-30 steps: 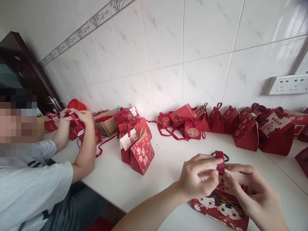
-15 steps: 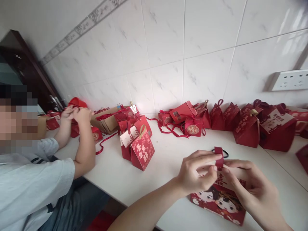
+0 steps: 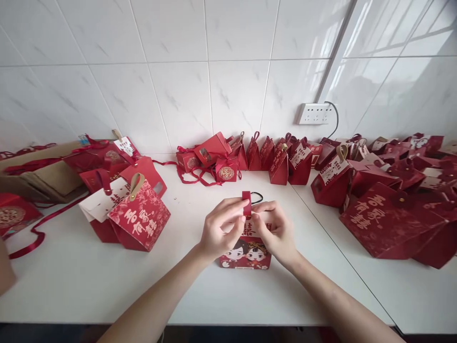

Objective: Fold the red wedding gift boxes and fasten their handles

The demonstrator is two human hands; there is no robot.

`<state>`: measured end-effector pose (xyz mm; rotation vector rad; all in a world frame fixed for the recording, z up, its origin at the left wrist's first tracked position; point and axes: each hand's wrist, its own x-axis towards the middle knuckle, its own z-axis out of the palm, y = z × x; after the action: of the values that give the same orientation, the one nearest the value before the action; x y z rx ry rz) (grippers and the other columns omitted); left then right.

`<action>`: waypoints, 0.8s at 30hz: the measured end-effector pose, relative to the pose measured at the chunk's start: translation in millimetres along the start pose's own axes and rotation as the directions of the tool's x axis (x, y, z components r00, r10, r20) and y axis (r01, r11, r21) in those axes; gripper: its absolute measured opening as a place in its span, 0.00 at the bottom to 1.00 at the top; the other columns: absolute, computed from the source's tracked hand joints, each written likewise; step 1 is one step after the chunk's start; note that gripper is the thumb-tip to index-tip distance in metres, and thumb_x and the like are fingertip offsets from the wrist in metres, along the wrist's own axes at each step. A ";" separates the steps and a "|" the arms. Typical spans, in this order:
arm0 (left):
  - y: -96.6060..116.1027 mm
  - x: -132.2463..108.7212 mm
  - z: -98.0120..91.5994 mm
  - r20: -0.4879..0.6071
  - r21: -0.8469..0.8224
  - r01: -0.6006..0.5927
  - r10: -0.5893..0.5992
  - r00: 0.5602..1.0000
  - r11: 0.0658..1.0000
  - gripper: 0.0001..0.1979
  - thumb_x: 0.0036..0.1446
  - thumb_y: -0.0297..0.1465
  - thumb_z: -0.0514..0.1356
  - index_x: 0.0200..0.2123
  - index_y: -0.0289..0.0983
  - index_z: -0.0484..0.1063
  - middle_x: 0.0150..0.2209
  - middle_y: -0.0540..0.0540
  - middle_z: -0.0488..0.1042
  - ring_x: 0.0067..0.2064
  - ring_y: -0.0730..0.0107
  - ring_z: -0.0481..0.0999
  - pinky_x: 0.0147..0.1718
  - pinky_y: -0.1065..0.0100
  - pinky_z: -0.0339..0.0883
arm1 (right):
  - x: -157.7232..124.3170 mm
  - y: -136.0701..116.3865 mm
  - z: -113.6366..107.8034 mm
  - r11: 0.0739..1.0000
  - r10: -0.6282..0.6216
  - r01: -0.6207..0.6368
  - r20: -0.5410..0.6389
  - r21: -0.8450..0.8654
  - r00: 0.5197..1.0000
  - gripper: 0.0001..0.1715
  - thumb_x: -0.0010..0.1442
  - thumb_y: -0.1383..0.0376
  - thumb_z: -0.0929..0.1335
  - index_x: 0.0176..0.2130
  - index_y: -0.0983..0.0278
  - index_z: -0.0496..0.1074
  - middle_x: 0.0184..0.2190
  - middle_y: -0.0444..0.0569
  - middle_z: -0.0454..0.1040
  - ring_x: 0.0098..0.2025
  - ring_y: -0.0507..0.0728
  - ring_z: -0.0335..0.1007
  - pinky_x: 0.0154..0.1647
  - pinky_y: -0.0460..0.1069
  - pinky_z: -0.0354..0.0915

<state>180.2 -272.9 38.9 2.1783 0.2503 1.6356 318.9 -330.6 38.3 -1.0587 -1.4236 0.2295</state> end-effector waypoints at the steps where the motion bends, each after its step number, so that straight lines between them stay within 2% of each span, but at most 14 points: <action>1: 0.1 -0.1 0.2 -0.003 -0.002 0.008 -0.008 1.000 1.000 0.17 0.60 0.23 0.56 0.52 0.39 0.71 0.46 0.42 0.74 0.43 0.70 0.78 0.35 0.73 0.77 | 0.1 0.5 0.5 1.000 -0.005 0.005 -0.001 0.009 1.000 0.05 0.61 0.61 0.66 0.34 0.60 0.65 0.29 0.46 0.76 0.30 0.53 0.73 0.28 0.46 0.69; 5: 0.8 0.0 1.9 -0.022 0.002 0.049 -0.049 0.999 0.999 0.17 0.60 0.22 0.56 0.51 0.40 0.72 0.45 0.43 0.75 0.44 0.70 0.78 0.35 0.75 0.76 | 0.8 3.5 2.9 0.999 -0.017 0.017 -0.008 0.037 1.000 0.04 0.60 0.63 0.67 0.34 0.60 0.65 0.29 0.44 0.75 0.28 0.51 0.72 0.27 0.45 0.68; 9: 0.5 -0.6 1.0 -0.008 -0.026 0.057 -0.057 0.998 0.998 0.19 0.60 0.22 0.54 0.52 0.41 0.72 0.45 0.44 0.74 0.38 0.75 0.77 0.30 0.78 0.74 | -0.4 6.0 2.1 0.999 -0.002 0.003 -0.019 0.039 1.000 0.05 0.62 0.62 0.65 0.34 0.60 0.65 0.28 0.44 0.74 0.24 0.50 0.67 0.21 0.44 0.63; 12: -0.5 -1.4 -2.6 0.018 -0.037 0.039 -0.038 0.999 0.999 0.20 0.60 0.23 0.52 0.54 0.41 0.71 0.47 0.42 0.74 0.44 0.69 0.77 0.33 0.74 0.75 | -1.7 7.7 -0.6 0.999 0.003 -0.004 0.005 0.049 1.000 0.07 0.64 0.60 0.62 0.35 0.60 0.66 0.29 0.45 0.73 0.22 0.50 0.64 0.19 0.45 0.59; 15: -1.1 -1.3 -6.2 0.052 -0.041 0.056 -0.054 0.997 0.998 0.21 0.59 0.24 0.52 0.54 0.41 0.70 0.49 0.42 0.74 0.50 0.64 0.75 0.39 0.70 0.75 | -2.1 10.1 -2.4 0.989 -0.020 0.011 0.059 0.148 0.998 0.10 0.64 0.57 0.62 0.44 0.59 0.64 0.34 0.48 0.74 0.29 0.53 0.69 0.23 0.47 0.63; 18: -1.8 0.2 -7.9 0.027 -0.019 0.093 -0.092 0.995 0.996 0.21 0.58 0.23 0.52 0.53 0.40 0.71 0.48 0.43 0.75 0.50 0.65 0.75 0.45 0.67 0.73 | -1.5 13.9 -2.6 0.957 0.011 -0.047 0.126 0.286 0.992 0.20 0.64 0.56 0.62 0.53 0.57 0.54 0.39 0.49 0.73 0.37 0.56 0.71 0.31 0.50 0.67; 21: -3.6 2.4 -9.7 -0.051 -0.010 0.186 -0.187 0.981 0.982 0.20 0.56 0.23 0.53 0.50 0.40 0.73 0.48 0.45 0.76 0.50 0.64 0.75 0.48 0.66 0.71 | 0.1 19.3 -2.5 0.957 0.076 -0.122 0.178 0.263 0.981 0.21 0.63 0.57 0.63 0.53 0.58 0.54 0.39 0.48 0.71 0.36 0.56 0.69 0.36 0.51 0.67; 23: -5.8 3.8 -12.1 -0.119 -0.043 0.329 -0.332 0.936 0.943 0.20 0.55 0.25 0.54 0.50 0.39 0.73 0.47 0.45 0.76 0.47 0.63 0.76 0.43 0.66 0.72 | 2.1 23.1 -2.3 0.959 0.125 -0.178 0.235 0.219 0.964 0.19 0.61 0.58 0.64 0.51 0.60 0.57 0.40 0.49 0.71 0.38 0.56 0.69 0.38 0.52 0.66; 24: -7.3 4.4 -13.7 -0.146 -0.074 0.413 -0.419 0.896 0.908 0.21 0.55 0.26 0.55 0.52 0.40 0.73 0.45 0.45 0.78 0.44 0.63 0.77 0.39 0.67 0.73 | 3.3 24.8 -2.0 0.955 0.149 -0.210 0.271 0.209 0.951 0.19 0.61 0.58 0.64 0.50 0.60 0.59 0.42 0.50 0.71 0.40 0.57 0.70 0.40 0.53 0.66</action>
<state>169.3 -261.8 42.9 1.8034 0.6747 1.5446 332.4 -315.4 23.5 -0.9869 -1.4818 0.6726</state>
